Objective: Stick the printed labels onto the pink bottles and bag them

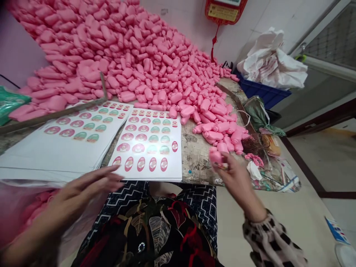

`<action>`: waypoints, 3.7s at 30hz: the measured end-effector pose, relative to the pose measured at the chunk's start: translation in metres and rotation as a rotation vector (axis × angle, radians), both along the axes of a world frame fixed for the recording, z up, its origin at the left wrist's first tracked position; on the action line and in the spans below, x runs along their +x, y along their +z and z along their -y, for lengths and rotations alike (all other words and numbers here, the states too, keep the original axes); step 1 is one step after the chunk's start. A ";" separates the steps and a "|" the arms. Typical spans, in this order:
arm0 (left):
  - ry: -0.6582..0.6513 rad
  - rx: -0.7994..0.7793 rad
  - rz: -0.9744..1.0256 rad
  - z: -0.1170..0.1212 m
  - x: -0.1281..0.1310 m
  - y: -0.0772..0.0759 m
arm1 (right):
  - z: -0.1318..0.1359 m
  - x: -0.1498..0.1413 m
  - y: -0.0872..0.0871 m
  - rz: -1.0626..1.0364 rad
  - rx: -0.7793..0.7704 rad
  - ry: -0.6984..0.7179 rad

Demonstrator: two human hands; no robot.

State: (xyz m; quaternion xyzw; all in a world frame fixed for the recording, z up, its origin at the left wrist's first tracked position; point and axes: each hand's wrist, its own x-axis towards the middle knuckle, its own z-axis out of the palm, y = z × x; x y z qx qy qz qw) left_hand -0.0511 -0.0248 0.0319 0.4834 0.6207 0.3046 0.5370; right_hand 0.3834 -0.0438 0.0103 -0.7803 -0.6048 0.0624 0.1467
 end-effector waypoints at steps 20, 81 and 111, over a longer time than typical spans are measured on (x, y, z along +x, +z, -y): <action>-0.606 0.552 -0.418 -0.072 0.137 -0.023 | -0.091 -0.094 -0.032 -0.263 0.151 0.231; -0.929 0.736 -0.892 -0.092 0.148 -0.033 | -0.111 -0.086 -0.043 -0.271 0.081 0.308; -0.994 0.645 -0.863 -0.094 0.147 -0.032 | -0.113 -0.081 -0.034 -0.277 0.002 0.388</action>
